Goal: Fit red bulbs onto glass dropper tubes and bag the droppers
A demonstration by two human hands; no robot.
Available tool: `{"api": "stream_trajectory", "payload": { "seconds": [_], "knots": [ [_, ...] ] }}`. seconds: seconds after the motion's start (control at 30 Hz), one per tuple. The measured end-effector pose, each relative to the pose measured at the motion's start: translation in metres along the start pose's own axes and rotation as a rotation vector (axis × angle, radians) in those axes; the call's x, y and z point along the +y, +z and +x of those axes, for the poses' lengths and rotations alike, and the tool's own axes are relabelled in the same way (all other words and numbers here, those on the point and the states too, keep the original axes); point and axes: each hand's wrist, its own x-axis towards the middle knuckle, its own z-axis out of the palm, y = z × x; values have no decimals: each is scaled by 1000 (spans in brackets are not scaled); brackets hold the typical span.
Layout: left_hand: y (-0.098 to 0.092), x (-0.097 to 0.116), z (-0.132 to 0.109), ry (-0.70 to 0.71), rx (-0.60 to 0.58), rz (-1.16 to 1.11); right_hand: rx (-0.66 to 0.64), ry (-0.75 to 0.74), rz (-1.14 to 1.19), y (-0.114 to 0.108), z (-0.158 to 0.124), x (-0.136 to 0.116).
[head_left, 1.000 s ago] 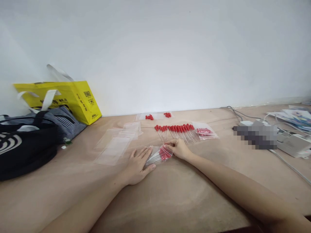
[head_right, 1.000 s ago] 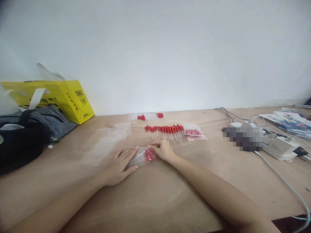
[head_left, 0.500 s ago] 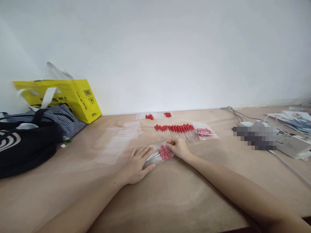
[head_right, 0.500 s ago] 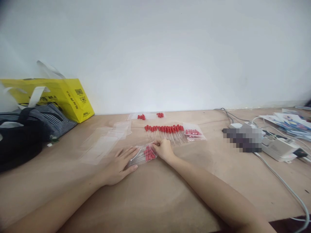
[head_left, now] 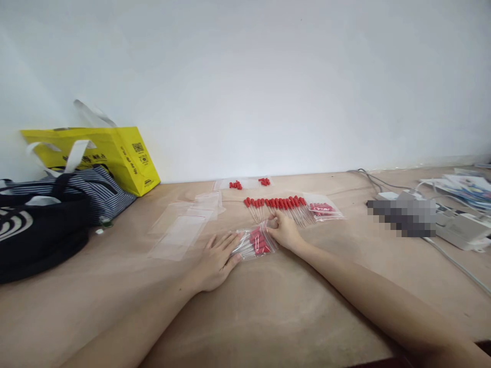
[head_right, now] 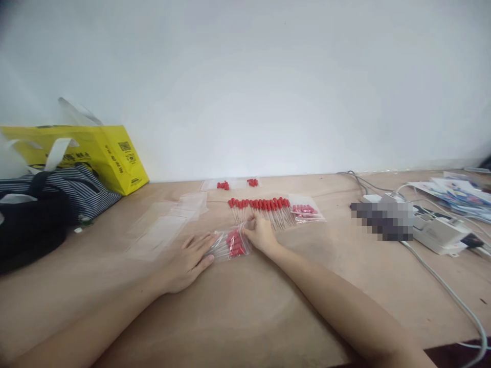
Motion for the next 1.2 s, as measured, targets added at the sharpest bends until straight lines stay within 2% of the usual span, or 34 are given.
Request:
{"api": "stream_trajectory", "payload": {
  "seconds": [0.13,0.3,0.4,0.53,0.63,0.73,0.83,0.9,1.03,1.2],
  "knots": [
    [-2,1,-1,12,-7,-12,-137,-84,0,-7,0,7],
    [1,-4,-1,33,3,-20,-191,-144,62,-14,-5,9],
    [5,-15,2,-19,120,40,-236,-192,-2,-17,-12,3],
    [3,-23,3,-119,382,93,-244,-181,-117,-19,-22,-10],
    [-4,-12,-2,-6,440,-24,-211,-185,-118,-19,-26,-15],
    [-5,9,-8,142,353,-110,-243,-243,-101,-16,-25,-15],
    [1,20,-8,169,324,-109,-253,-240,-103,-10,-22,-15],
    [6,18,-5,166,352,-77,-224,-210,-105,-5,-21,-16],
    [7,0,1,235,430,11,-175,-198,-98,-1,-22,-18],
    [3,-18,2,321,498,183,-257,-328,-16,-7,-25,-15]
  ]
}}
